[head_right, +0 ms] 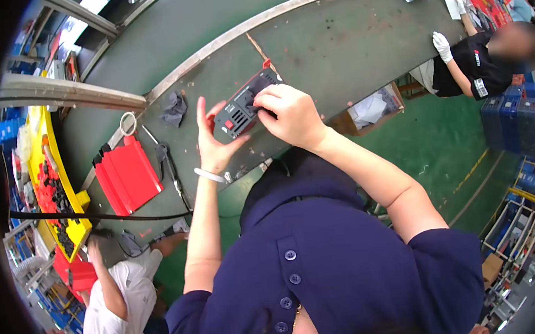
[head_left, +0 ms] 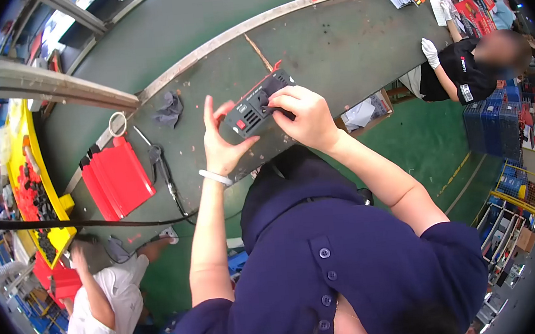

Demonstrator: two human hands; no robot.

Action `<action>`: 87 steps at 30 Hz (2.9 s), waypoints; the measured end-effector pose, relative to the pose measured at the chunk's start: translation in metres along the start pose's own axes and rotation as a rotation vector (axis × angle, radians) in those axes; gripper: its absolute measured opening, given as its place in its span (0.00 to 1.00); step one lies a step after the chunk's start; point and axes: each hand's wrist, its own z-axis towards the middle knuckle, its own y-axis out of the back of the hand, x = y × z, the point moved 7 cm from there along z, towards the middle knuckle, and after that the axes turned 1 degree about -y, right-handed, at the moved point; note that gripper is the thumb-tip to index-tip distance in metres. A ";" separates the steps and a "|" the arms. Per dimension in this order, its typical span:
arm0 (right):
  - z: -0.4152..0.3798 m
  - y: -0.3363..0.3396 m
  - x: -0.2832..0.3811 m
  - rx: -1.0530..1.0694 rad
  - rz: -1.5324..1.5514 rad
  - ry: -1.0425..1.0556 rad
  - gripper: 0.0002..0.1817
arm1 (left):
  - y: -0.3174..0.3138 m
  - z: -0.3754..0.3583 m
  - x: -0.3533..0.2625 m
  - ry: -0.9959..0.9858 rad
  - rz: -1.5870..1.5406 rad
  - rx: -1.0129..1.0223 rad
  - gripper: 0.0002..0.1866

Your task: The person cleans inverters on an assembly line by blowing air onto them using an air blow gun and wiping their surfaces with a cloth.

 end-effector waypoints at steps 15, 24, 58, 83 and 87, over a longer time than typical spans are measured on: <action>-0.017 0.024 0.016 0.046 0.001 -0.133 0.08 | -0.013 -0.005 -0.014 -0.018 0.294 -0.028 0.43; -0.009 -0.012 0.032 0.193 -0.238 0.177 0.05 | -0.009 -0.009 -0.013 -0.018 0.305 -0.040 0.44; -0.075 0.017 -0.016 0.328 -0.154 -0.271 0.07 | -0.002 0.010 -0.011 -0.138 0.305 -0.058 0.47; -0.167 0.044 -0.121 -0.250 0.569 -0.823 0.14 | -0.039 -0.037 0.054 0.930 -1.276 -0.159 0.36; -0.141 0.053 -0.094 -0.349 0.700 -0.751 0.15 | -0.040 -0.045 0.052 0.945 -1.486 -0.140 0.36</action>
